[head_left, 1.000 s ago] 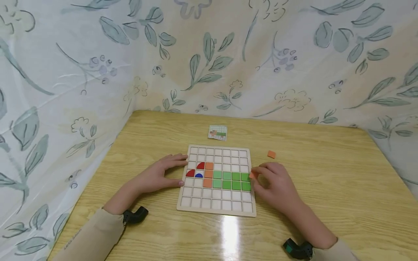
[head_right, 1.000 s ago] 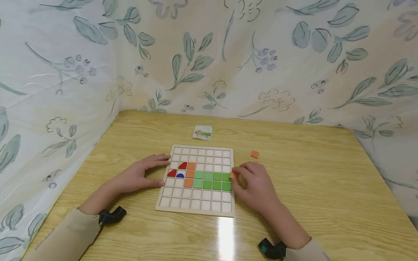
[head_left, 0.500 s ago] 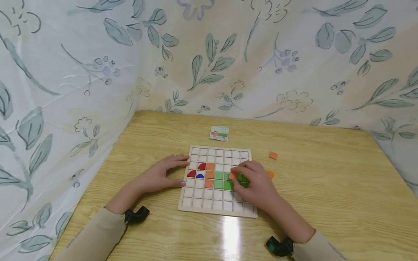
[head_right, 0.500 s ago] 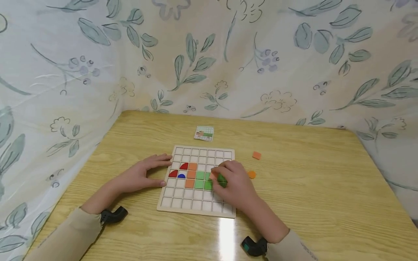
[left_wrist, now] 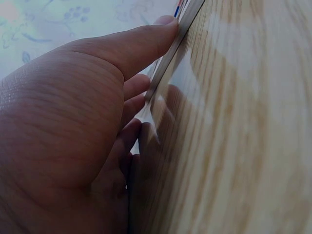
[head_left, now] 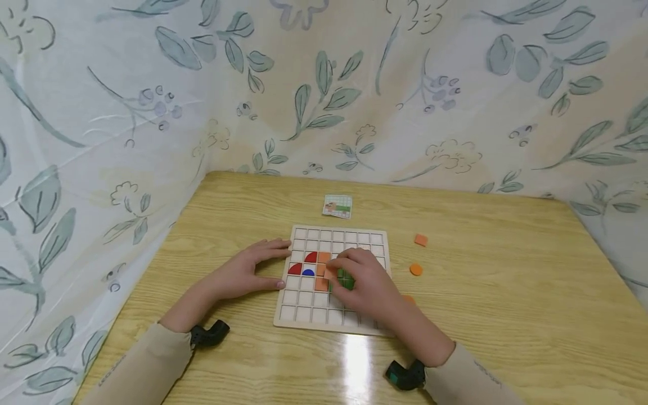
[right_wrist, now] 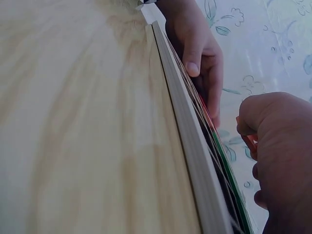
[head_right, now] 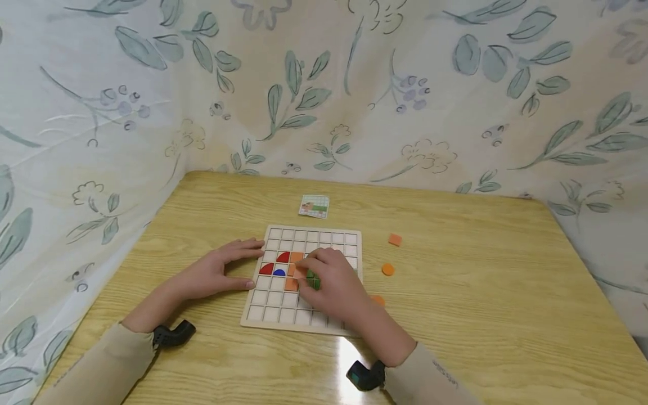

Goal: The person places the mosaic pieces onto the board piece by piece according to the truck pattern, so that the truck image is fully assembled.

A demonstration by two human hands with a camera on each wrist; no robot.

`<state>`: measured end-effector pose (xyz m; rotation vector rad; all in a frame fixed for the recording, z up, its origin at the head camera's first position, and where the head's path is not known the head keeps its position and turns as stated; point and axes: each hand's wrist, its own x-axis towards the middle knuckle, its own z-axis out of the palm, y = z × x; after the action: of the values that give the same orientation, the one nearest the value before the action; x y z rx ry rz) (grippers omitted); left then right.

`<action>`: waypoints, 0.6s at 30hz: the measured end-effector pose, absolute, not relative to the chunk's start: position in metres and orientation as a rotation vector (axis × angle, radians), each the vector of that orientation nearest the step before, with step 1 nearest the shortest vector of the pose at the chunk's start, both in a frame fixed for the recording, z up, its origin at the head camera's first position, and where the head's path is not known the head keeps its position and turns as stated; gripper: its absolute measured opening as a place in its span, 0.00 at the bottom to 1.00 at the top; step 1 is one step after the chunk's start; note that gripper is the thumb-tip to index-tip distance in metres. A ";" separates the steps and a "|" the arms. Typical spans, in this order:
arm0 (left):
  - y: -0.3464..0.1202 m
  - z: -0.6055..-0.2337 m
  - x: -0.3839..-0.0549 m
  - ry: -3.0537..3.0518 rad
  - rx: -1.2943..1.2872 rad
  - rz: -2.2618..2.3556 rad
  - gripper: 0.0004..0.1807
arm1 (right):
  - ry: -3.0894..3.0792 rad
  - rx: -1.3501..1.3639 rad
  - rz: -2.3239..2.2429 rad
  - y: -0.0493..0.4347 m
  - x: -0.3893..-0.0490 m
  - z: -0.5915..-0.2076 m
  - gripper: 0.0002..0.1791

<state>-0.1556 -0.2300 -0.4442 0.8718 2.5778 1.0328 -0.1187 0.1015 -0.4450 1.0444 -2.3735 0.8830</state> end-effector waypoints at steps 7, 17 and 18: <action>-0.229 -0.442 -0.156 2.564 0.847 1.050 0.40 | -2.354 1.105 0.865 0.086 -0.122 -0.444 0.10; -0.230 -0.444 -0.156 2.573 0.859 1.037 0.40 | -2.369 1.183 0.818 0.066 -0.124 -0.447 0.08; -0.231 -0.444 -0.156 2.575 0.860 1.037 0.40 | -2.373 1.189 0.812 0.065 -0.125 -0.447 0.07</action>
<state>-0.1557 -0.2306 -0.4440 0.8605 2.5751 1.0366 -0.1248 0.0647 -0.4471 1.1892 -2.3732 0.8118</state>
